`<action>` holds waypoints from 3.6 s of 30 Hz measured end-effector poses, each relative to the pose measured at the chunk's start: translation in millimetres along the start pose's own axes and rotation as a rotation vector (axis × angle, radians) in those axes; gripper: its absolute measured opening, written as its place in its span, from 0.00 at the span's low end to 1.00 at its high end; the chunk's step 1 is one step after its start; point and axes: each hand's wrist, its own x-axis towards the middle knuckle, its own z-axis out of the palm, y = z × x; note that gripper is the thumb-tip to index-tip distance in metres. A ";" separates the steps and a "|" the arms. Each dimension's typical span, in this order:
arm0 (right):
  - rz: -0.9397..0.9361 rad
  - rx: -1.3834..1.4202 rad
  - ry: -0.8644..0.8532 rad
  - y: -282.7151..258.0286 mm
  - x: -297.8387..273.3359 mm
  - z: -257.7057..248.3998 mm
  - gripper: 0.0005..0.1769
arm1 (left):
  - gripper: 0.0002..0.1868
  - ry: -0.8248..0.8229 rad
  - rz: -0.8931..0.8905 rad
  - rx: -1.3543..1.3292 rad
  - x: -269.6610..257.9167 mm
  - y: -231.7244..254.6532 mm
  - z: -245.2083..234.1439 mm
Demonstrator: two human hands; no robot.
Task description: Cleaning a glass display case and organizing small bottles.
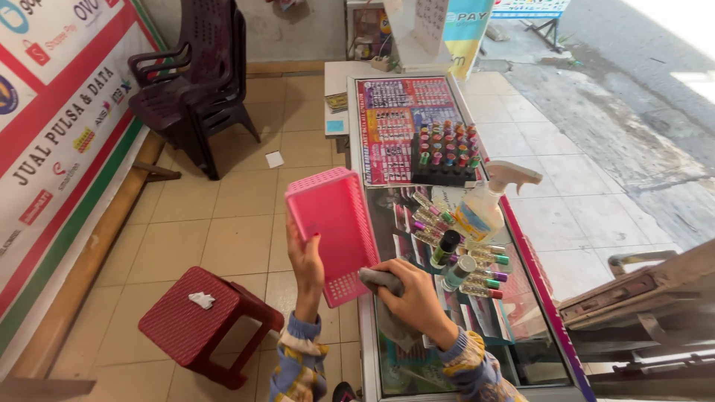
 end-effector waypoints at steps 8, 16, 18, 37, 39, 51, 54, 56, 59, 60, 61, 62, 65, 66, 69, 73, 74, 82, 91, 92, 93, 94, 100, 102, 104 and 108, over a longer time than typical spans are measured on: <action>-0.441 -0.333 0.202 22.1 43.3 45.6 0.27 | 0.38 -0.005 0.209 0.129 -11.5 21.8 8.9; -0.471 -0.503 0.261 46.7 83.6 82.6 0.29 | 0.47 -0.287 0.335 0.112 -20.4 14.4 18.9; -0.447 -0.518 0.228 49.0 69.0 80.7 0.30 | 0.48 -0.314 0.341 0.029 -28.8 10.2 20.5; -0.520 -0.296 0.253 30.5 71.6 26.0 0.26 | 0.44 -0.233 0.297 0.302 -34.9 35.6 28.6; -0.668 -0.397 0.106 47.3 87.4 36.7 0.31 | 0.42 -0.219 0.343 0.339 -34.9 46.6 29.6; -0.230 -0.472 0.384 69.6 89.5 80.5 0.31 | 0.42 -0.037 0.309 0.401 -44.5 54.4 42.9; -0.068 -0.198 0.319 24.4 77.9 49.9 0.29 | 0.42 0.000 0.409 0.429 -47.7 64.5 51.0; -0.114 -0.212 0.268 18.4 74.7 43.0 0.29 | 0.42 0.006 0.353 0.444 -48.7 66.9 49.0; -0.277 -0.211 0.278 24.5 69.1 45.7 0.30 | 0.43 0.007 0.324 0.461 -47.6 62.2 45.3; -0.390 -0.194 0.327 29.4 65.7 49.3 0.31 | 0.43 0.008 0.340 0.466 -48.4 58.8 43.3; -0.391 -0.195 0.327 33.4 68.2 50.6 0.31 | 0.43 0.008 0.341 0.464 -47.1 58.7 44.2; -0.378 -0.187 0.316 37.0 69.5 52.8 0.30 | 0.42 0.010 0.348 0.469 -46.8 58.8 44.0; -0.354 -0.262 0.268 31.0 75.1 47.2 0.31 | 0.42 -0.017 0.390 0.454 -45.2 58.9 41.0; -0.344 -0.346 0.229 26.2 77.9 43.1 0.33 | 0.42 -0.043 0.425 0.432 -43.9 59.0 39.9; -0.321 -0.496 0.234 41.5 78.8 47.9 0.31 | 0.45 -0.085 0.522 0.418 -43.4 69.4 39.2; -0.300 -0.618 0.247 25.1 64.0 40.0 0.31 | 0.48 -0.087 0.435 0.374 -47.1 53.0 42.3; -0.273 -0.641 0.259 24.2 58.3 39.6 0.30 | 0.48 -0.103 0.451 0.396 -48.1 52.7 42.1; -0.315 -0.716 0.401 68.1 9.4 67.5 0.17 | 0.46 -0.152 0.529 0.446 -41.8 60.8 44.8; 0.197 -0.454 -0.110 55.7 -8.1 63.4 0.17 | 0.43 -0.173 0.414 0.461 -39.9 45.5 34.4; 0.247 -0.412 -0.136 55.0 -6.9 59.7 0.15 | 0.42 -0.170 0.479 0.492 -40.3 48.7 34.2; 0.296 -0.370 -0.162 54.3 -5.6 56.0 0.14 | 0.42 -0.168 0.545 0.522 -40.6 52.0 34.0; 0.294 -0.370 -0.161 49.8 -6.5 53.6 0.14 | 0.42 -0.167 0.547 0.522 -37.6 48.7 30.0; -0.290 -0.239 0.351 -2.5 27.8 28.1 0.24 | 0.45 -0.221 0.455 0.364 -33.5 42.6 22.1; -0.428 -0.369 0.489 -4.7 42.5 32.2 0.24 | 0.45 -0.214 0.527 0.349 -36.0 46.2 27.5; -0.374 -0.345 0.408 17.2 45.9 46.0 0.23 | 0.43 -0.221 0.547 0.381 -41.3 44.6 28.3; -0.392 -0.380 0.321 41.6 14.2 69.1 0.25 | 0.41 -0.156 0.664 0.455 -39.3 20.7 20.3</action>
